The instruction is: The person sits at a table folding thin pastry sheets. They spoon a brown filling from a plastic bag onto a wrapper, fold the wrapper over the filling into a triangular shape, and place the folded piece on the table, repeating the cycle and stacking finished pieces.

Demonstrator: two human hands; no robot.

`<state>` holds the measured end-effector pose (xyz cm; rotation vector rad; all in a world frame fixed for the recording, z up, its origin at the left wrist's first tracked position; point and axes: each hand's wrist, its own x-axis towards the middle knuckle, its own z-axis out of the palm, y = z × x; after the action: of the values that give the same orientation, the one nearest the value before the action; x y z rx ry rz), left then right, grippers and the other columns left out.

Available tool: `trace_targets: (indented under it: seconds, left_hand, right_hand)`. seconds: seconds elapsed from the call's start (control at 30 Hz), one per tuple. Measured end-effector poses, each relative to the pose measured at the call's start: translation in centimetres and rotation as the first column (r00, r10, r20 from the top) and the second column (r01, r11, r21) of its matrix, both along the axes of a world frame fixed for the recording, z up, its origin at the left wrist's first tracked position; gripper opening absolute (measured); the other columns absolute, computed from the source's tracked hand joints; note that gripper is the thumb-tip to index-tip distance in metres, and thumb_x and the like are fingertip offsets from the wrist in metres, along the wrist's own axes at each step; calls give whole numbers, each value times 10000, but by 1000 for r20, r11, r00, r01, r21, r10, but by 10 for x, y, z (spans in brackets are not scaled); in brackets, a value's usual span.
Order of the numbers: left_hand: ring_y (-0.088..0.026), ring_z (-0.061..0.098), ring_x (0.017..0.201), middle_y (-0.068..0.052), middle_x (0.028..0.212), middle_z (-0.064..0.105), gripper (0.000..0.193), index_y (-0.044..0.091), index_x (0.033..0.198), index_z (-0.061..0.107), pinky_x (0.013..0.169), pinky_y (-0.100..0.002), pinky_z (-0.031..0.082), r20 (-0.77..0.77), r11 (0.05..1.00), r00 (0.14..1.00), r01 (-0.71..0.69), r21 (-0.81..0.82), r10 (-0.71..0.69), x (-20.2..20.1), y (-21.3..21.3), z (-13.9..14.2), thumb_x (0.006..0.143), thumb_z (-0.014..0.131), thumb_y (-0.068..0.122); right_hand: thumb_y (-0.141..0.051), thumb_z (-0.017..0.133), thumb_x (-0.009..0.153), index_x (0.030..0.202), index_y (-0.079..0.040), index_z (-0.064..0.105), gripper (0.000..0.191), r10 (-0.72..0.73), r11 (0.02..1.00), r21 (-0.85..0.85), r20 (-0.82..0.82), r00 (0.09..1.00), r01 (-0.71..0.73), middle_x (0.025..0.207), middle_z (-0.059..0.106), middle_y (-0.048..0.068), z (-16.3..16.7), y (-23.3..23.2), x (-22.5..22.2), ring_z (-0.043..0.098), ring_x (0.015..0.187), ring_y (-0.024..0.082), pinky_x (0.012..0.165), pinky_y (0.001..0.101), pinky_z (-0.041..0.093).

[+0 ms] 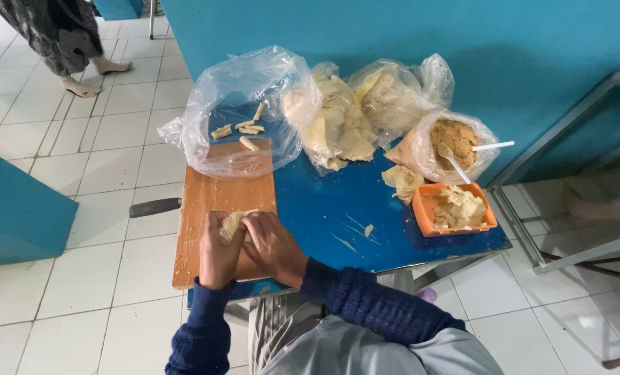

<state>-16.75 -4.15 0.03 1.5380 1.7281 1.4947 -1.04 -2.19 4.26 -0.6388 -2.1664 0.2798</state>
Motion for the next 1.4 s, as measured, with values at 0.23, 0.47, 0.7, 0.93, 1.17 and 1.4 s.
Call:
trace_targets:
  seconds: [0.23,0.47,0.7,0.93,1.17,1.4]
  left_hand:
    - [-189,592,1175,-127,1256,581,425,43,1301,453,1010,-329,485,781,935,521,106,339,-343,78,6,-11,939,651,-59]
    - [-204,587,1243,-117,1338,614,359,-3,1333,527,1090,-371,432,881,908,247,227,352,-404,146,11,-19,984,612,3]
    - [-193,586,1245,-112,1324,636,338,-9,1332,552,1095,-363,417,901,891,149,282,356,-407,163,7,-24,997,588,21]
    - [-180,607,1179,-74,1272,647,350,37,1330,546,1006,-358,459,906,890,168,322,322,-388,170,2,-12,987,606,9]
    - [-191,639,1122,-104,1228,676,292,-8,1288,566,967,-346,494,921,904,183,329,272,-343,164,-4,-4,1016,609,91]
    - [-236,660,1095,-140,1215,666,287,8,1254,523,931,-394,527,951,943,194,278,182,-241,155,-6,-13,993,605,93]
  right_hand:
    - [-100,787,860,1273,-27,551,481,-60,998,-39,-132,989,55,1220,627,183,24,7,64,623,1132,391,953,438,517]
    - [-92,841,821,1225,-28,590,480,-99,965,-256,-163,982,55,1191,671,142,34,4,129,707,1071,289,895,361,569]
    - [-56,780,881,1087,-25,680,231,-246,905,-400,-220,944,143,1044,733,80,20,-1,144,762,914,193,804,303,601]
    - [-43,736,923,1014,-21,729,94,-237,897,-420,-191,953,139,1009,737,58,1,6,154,692,883,139,703,299,549]
    - [-146,658,999,1046,-31,694,130,-265,377,-835,-511,818,-400,971,703,7,-22,44,185,643,879,73,774,259,513]
    - [-119,674,1012,1089,-38,682,112,-304,636,-734,-522,797,-238,1035,719,9,-2,83,204,664,958,86,814,249,516]
